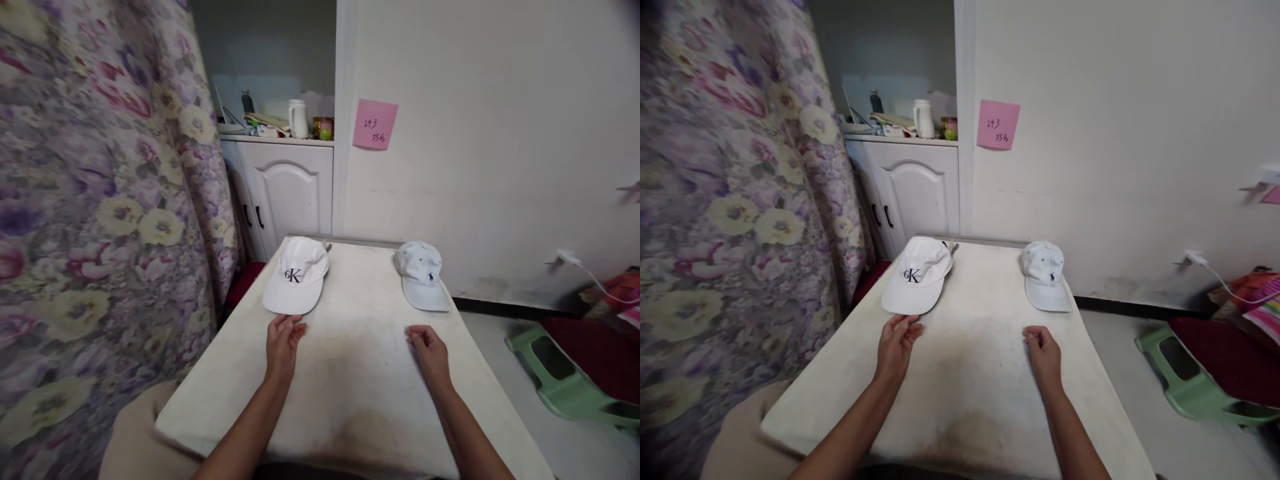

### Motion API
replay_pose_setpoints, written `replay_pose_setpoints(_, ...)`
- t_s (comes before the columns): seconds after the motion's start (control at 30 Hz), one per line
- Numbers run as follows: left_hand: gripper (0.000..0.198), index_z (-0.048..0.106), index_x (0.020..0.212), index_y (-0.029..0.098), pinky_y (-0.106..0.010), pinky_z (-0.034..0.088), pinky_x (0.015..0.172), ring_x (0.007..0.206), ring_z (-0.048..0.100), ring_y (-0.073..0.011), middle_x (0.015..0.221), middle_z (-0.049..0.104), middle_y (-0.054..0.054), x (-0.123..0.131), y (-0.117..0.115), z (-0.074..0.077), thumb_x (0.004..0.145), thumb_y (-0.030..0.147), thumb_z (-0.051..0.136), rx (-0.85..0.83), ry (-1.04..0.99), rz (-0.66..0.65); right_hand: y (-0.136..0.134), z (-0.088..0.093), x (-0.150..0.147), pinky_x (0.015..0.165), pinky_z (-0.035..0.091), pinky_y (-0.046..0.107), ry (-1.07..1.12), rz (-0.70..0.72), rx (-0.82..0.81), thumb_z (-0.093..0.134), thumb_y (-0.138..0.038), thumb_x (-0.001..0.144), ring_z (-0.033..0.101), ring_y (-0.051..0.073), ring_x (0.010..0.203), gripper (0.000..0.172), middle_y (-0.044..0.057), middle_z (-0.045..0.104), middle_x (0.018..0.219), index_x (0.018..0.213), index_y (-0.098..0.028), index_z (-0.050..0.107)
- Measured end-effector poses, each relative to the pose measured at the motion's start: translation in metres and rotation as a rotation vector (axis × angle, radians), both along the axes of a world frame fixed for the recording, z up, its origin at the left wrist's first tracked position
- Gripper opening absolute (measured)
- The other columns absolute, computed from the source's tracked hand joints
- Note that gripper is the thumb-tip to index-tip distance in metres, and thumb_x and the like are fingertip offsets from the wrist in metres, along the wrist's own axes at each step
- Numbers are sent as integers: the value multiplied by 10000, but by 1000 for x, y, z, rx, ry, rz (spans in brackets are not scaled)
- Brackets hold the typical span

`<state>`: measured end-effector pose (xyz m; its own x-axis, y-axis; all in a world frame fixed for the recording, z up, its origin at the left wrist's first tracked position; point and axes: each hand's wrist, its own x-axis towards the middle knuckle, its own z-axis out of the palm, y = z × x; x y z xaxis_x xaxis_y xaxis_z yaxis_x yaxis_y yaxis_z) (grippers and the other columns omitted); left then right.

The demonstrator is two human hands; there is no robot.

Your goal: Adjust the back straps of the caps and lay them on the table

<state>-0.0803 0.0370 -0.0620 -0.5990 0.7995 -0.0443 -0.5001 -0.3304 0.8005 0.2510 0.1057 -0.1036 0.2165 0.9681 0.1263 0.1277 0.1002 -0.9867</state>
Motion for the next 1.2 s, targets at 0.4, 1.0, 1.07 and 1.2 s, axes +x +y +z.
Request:
replay_pose_setpoints(0.4, 341, 597, 933, 153, -230, 488, 594, 595, 606, -108, 750, 699, -3, -6, 2, 6, 663, 241, 788, 1, 52, 24, 0, 3, -2, 703, 513, 328, -33, 15, -9, 638, -382, 733, 678, 226, 720, 238, 62, 754, 820, 862, -187, 683)
replay_pose_setpoints(1.0, 188, 637, 931, 130, -279, 625, 630, 683, 729, -174, 810, 748, -52, -32, 64, 98, 820, -7, 571, 29, -137, -80, -4, 14, -5, 724, 490, 349, -46, 45, 6, 631, -373, 727, 651, 246, 737, 192, 39, 727, 752, 807, -207, 684)
replay_pose_setpoints(1.07, 272, 642, 1002, 137, -224, 617, 625, 670, 725, -143, 830, 757, -44, -22, 64, 106, 822, -41, 541, 57, -163, -101, -5, 16, -6, 719, 498, 353, 20, 54, 1, 655, -373, 720, 651, 241, 723, 185, 39, 724, 745, 801, -208, 681)
replay_pose_setpoints(1.2, 362, 649, 1109, 161, -221, 625, 626, 681, 729, -138, 926, 772, -42, 17, 46, 104, 834, -48, 538, 103, -190, -195, -8, 21, -11, 710, 533, 373, 207, 107, -28, 702, -441, 727, 672, 232, 706, 279, 65, 737, 785, 849, -192, 668)
